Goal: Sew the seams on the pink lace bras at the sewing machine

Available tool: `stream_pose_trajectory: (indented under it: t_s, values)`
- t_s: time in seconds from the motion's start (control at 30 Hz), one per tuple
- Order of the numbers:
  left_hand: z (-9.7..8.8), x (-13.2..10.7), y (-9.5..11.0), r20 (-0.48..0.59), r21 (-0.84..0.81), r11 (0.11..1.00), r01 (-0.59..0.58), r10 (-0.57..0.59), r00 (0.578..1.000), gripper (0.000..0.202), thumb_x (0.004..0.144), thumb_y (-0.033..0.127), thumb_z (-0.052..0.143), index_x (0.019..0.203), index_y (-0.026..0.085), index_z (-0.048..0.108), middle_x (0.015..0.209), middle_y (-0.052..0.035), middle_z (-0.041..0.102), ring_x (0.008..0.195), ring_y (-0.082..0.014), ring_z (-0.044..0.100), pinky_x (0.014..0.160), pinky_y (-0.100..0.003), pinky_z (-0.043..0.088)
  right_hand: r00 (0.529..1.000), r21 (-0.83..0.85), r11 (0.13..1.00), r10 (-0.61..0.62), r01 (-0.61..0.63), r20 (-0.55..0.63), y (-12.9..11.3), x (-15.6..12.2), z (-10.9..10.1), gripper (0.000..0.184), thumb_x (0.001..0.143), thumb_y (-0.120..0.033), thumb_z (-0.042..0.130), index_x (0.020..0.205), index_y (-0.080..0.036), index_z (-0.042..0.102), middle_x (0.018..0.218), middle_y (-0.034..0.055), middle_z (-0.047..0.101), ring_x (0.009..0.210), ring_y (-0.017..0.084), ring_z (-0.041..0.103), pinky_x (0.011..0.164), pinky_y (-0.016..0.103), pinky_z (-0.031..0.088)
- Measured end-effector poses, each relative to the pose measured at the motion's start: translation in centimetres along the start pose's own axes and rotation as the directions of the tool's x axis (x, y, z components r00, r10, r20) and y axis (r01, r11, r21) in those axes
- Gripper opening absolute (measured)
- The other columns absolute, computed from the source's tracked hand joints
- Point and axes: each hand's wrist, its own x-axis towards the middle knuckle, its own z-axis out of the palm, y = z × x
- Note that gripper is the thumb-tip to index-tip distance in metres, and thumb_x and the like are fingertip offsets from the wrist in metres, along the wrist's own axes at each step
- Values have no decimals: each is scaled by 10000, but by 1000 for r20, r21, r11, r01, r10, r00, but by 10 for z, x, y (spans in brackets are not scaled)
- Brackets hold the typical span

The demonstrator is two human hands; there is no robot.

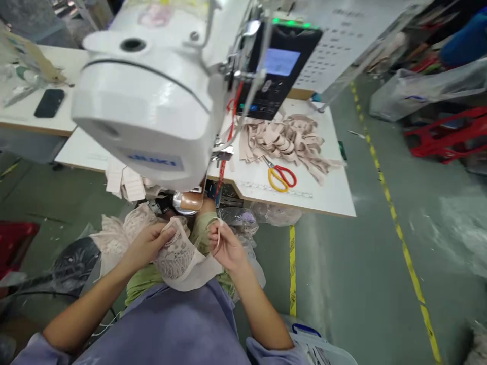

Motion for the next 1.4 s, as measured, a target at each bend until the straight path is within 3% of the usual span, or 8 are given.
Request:
stream_pose_trajectory:
  t_s: [0.17, 0.43, 0.7, 0.9, 1.03, 1.1, 1.23, 1.4]
  values:
    - [2, -3, 4, 55, 1, 1000, -12, 12, 998, 464, 963, 527, 470, 662, 176, 435, 626, 41, 379, 573, -95, 358, 540, -218, 264, 997, -326, 945, 3, 24, 83, -4, 1, 12, 312, 666, -473, 878, 745, -236, 691, 1097, 50, 701, 1023, 215, 645, 959, 374, 527]
    - [7, -5, 13, 157, 43, 998, -54, 47, 986, 410, 974, 428, 459, 656, 169, 470, 590, 35, 455, 546, -91, 399, 509, -206, 280, 977, -652, 738, -51, 177, 208, -12, 5, 55, 229, 815, -403, 770, 909, -195, 746, 946, 54, 739, 883, 191, 674, 832, 323, 540]
    - [6, -5, 11, 240, 23, 999, -45, 38, 970, 397, 964, 395, 477, 643, 162, 490, 581, 41, 424, 547, -92, 385, 517, -210, 277, 947, -718, 617, -187, 321, 263, -11, -2, 52, 136, 833, -330, 741, 854, -199, 770, 831, 37, 734, 742, 175, 669, 690, 288, 543]
    - [29, -8, 13, 111, -119, 953, -278, 291, 950, 365, 955, 467, 550, 827, 142, 657, 1037, -84, 604, 947, -196, 569, 775, -258, 448, 956, -636, 718, -263, 283, 129, -12, -4, 55, 162, 784, -361, 793, 843, -210, 782, 756, 16, 734, 641, 145, 637, 607, 250, 519]
    - [45, -9, 8, -139, -51, 963, -263, 254, 957, 325, 999, 440, 482, 958, 145, 612, 731, -7, 569, 637, -122, 521, 592, -216, 406, 953, -625, 736, -299, 262, 47, -27, 1, 55, 207, 758, -390, 825, 856, -213, 787, 763, 13, 731, 638, 130, 617, 603, 233, 505]
    - [39, -6, 10, -165, 95, 935, -342, 353, 921, 292, 996, 382, 493, 1135, 147, 596, 678, 13, 572, 572, -113, 513, 566, -211, 395, 959, -635, 735, -281, 238, 35, -40, 5, 53, 257, 780, -433, 804, 910, -212, 789, 816, 29, 743, 692, 146, 640, 646, 249, 527]
    - [4, 9, 29, 38, 403, 748, -527, 562, 826, 328, 972, 263, 456, 1209, 215, 678, 634, 7, 611, 543, -119, 523, 557, -211, 385, 968, -647, 731, -249, 217, 44, -68, 21, 51, 368, 839, -536, 714, 994, -207, 770, 728, 27, 704, 654, 144, 628, 616, 256, 533]
    - [-22, 19, 57, -39, 298, 917, -265, 289, 956, 404, 1015, 356, 425, 1278, 195, 687, 807, -48, 751, 597, -142, 618, 545, -210, 421, 920, -773, 556, -380, 307, 92, -84, 52, 46, 268, 800, -458, 738, 784, -195, 691, 603, -4, 636, 570, 135, 588, 569, 252, 507]
